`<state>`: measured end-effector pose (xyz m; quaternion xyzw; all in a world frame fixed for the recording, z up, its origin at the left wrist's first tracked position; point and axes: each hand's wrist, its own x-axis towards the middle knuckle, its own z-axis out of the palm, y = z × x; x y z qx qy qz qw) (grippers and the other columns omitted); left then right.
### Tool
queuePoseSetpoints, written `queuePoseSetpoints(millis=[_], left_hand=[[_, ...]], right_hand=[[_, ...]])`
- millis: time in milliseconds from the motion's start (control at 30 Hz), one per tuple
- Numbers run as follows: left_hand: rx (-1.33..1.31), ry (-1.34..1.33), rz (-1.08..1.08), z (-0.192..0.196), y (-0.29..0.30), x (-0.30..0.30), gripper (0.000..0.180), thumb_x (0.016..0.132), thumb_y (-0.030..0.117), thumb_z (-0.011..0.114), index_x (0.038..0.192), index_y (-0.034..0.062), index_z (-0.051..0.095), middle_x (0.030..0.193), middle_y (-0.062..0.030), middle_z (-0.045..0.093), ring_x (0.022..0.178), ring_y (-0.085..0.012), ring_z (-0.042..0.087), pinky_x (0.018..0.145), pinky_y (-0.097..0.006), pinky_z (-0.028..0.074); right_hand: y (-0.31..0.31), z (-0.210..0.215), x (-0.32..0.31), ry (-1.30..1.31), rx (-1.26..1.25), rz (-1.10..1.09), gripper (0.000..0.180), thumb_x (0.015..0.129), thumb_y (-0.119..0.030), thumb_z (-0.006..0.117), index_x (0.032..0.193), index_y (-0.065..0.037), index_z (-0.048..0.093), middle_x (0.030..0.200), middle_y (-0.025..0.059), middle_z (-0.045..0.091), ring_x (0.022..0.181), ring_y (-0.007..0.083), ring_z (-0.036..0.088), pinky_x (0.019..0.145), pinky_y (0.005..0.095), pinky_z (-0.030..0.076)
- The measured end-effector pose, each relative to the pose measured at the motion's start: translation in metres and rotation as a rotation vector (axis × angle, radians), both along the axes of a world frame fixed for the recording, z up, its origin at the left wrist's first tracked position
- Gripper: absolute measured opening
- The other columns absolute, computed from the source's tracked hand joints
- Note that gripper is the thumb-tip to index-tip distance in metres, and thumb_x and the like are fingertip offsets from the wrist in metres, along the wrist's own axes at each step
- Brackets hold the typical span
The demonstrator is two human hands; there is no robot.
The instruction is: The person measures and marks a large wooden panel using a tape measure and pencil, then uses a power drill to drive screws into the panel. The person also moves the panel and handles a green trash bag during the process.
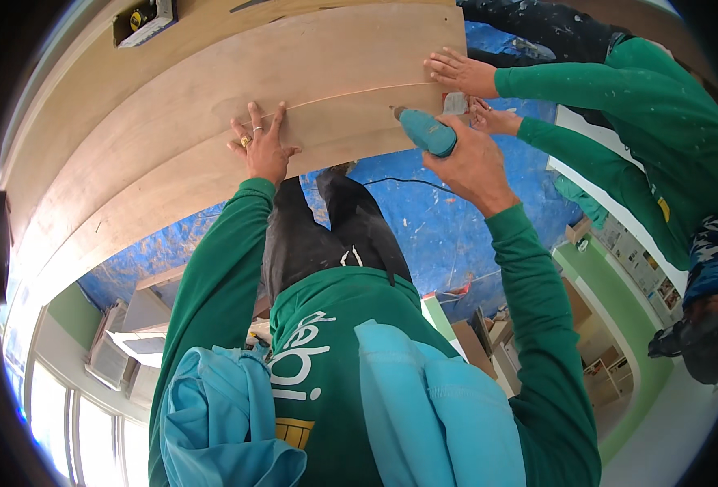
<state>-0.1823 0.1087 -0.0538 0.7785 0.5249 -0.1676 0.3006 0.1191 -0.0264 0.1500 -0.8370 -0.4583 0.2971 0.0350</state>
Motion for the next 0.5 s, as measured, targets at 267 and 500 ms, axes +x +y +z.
queuePoseSetpoints(millis=[267,500], left_hand=[[-0.001,0.001,-0.003,-0.0023,0.0001,-0.0008,0.106,0.08,0.036,0.09,0.165,0.0514,0.029,0.181,-0.0075,0.001,0.161,-0.056,-0.005,0.119,-0.085,0.009],[0.002,-0.023,0.008,-0.0057,-0.0015,-0.0019,0.106,0.08,0.034,0.09,0.165,0.0507,0.029,0.181,-0.0074,0.001,0.16,-0.0559,-0.007,0.118,-0.085,0.008]], right_hand=[[0.0001,-0.0019,-0.002,-0.015,0.008,0.024,0.047,0.08,-0.033,0.083,0.122,-0.014,0.07,0.1,0.0174,0.076,0.095,0.0421,0.073,0.084,0.0515,0.058],[0.0008,-0.0038,-0.0011,0.01,-0.029,0.004,0.051,0.081,-0.033,0.082,0.125,-0.014,0.069,0.102,0.0185,0.077,0.096,0.0416,0.073,0.083,0.0502,0.058]])
